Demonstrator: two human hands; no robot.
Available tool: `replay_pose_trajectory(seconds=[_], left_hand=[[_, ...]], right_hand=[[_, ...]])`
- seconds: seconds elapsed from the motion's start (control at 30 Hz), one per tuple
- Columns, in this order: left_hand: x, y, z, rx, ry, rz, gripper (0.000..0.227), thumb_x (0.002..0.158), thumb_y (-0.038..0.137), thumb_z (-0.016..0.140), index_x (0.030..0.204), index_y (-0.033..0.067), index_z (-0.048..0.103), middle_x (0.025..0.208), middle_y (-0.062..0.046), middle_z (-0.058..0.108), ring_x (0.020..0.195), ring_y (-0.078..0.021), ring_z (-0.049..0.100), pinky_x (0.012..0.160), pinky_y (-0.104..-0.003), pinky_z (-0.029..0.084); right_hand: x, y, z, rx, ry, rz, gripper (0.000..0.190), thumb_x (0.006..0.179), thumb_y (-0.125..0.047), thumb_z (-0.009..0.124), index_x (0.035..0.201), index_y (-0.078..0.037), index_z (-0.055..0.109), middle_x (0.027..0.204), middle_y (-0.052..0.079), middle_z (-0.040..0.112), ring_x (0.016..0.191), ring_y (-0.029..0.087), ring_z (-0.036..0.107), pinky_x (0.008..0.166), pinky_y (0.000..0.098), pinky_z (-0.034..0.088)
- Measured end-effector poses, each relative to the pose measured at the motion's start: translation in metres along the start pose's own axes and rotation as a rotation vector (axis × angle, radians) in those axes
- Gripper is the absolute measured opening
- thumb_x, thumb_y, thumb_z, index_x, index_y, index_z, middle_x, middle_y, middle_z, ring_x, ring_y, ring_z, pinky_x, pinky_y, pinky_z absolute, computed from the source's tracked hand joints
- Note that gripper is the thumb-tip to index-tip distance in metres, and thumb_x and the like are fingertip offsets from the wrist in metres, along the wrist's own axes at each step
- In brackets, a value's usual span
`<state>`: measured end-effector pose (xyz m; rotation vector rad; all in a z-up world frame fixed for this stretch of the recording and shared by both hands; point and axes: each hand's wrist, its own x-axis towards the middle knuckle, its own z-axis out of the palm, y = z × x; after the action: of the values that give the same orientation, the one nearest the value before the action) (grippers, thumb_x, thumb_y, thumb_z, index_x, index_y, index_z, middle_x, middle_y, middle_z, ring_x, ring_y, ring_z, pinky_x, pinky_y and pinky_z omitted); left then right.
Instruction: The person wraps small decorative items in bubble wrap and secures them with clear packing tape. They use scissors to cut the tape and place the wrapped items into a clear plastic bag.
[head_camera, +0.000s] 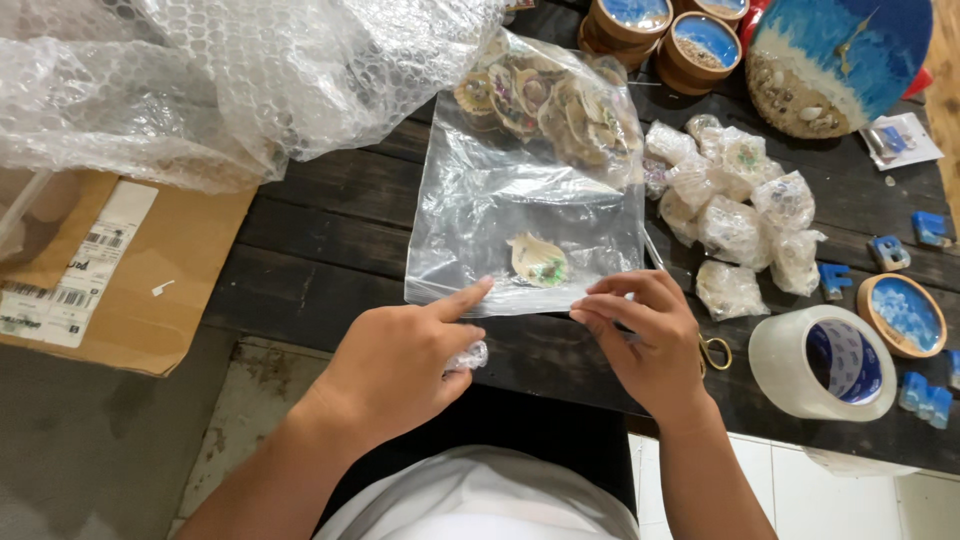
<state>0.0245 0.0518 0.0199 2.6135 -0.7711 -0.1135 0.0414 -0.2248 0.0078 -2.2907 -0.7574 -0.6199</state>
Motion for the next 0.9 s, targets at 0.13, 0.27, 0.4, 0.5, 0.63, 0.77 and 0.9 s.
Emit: replay_pose_trajectory(seconds=[0.13,0.27,0.4,0.5,0.63,0.77,0.9], left_hand=[[-0.002,-0.002,0.004,0.030,0.046,0.021,0.049,0.078,0.025,0.075,0.126,0.0140,0.071,0.154,0.007,0.054,0.085,-0.0228,0.075,0.057,-0.041,0.058],[-0.003,-0.003,0.000,-0.179,0.127,0.066,0.052,0.080,0.021,0.072,0.131,0.0128,0.069,0.149,0.008,0.059,0.098,-0.0156,0.075,0.067,-0.037,0.059],[-0.005,-0.006,0.007,-0.306,0.113,0.032,0.051,0.083,0.021,0.068,0.133,0.0138,0.069,0.145,0.007,0.063,0.116,-0.0091,0.070,0.074,-0.033,0.060],[-0.008,-0.004,0.012,-0.317,0.150,0.038,0.049,0.078,0.020,0.072,0.127,0.0174,0.072,0.145,0.005,0.063,0.080,-0.0165,0.078,0.069,-0.037,0.059],[-0.005,0.010,0.009,-0.274,0.073,0.073,0.039,0.078,0.018,0.073,0.116,0.0199,0.079,0.159,-0.001,0.047,0.061,-0.0227,0.076,0.057,-0.041,0.057],[0.004,0.013,0.013,-0.172,0.036,0.093,0.054,0.082,0.021,0.072,0.136,0.0140,0.065,0.162,0.000,0.041,0.058,-0.0235,0.072,0.052,-0.040,0.054],[0.009,0.013,0.009,-0.252,0.159,0.109,0.065,0.085,0.022,0.070,0.147,0.0089,0.055,0.158,0.001,0.049,0.073,-0.0134,0.077,0.065,-0.036,0.058]], right_hand=[[-0.009,0.007,0.000,-0.063,0.006,-0.056,0.013,0.095,-0.008,0.077,0.106,-0.014,0.075,0.099,0.007,0.063,0.086,0.024,0.058,0.082,0.0363,0.049],[-0.011,0.010,-0.001,-0.135,-0.035,-0.145,0.012,0.095,-0.007,0.077,0.105,-0.010,0.070,0.097,0.006,0.070,0.083,0.025,0.060,0.081,0.0369,0.051],[-0.010,0.004,0.003,-0.132,-0.071,-0.141,0.015,0.094,0.000,0.074,0.106,-0.007,0.069,0.108,0.001,0.078,0.091,0.025,0.066,0.087,0.0358,0.055],[-0.016,0.009,0.011,-0.079,-0.074,-0.098,0.019,0.093,0.001,0.074,0.110,-0.007,0.071,0.099,-0.001,0.077,0.086,0.019,0.068,0.081,0.0347,0.055],[-0.009,0.002,0.011,0.022,-0.051,-0.003,0.012,0.089,-0.005,0.081,0.099,-0.007,0.075,0.093,-0.002,0.078,0.079,0.018,0.066,0.076,0.0299,0.056],[-0.007,0.000,0.005,0.101,0.017,0.212,0.010,0.083,-0.007,0.086,0.090,-0.009,0.078,0.082,0.003,0.075,0.077,0.017,0.068,0.072,0.0284,0.055],[-0.012,-0.005,0.010,-0.220,0.307,0.029,0.026,0.086,-0.012,0.093,0.094,-0.004,0.069,0.099,0.015,0.061,0.090,0.028,0.061,0.083,0.0389,0.051]])
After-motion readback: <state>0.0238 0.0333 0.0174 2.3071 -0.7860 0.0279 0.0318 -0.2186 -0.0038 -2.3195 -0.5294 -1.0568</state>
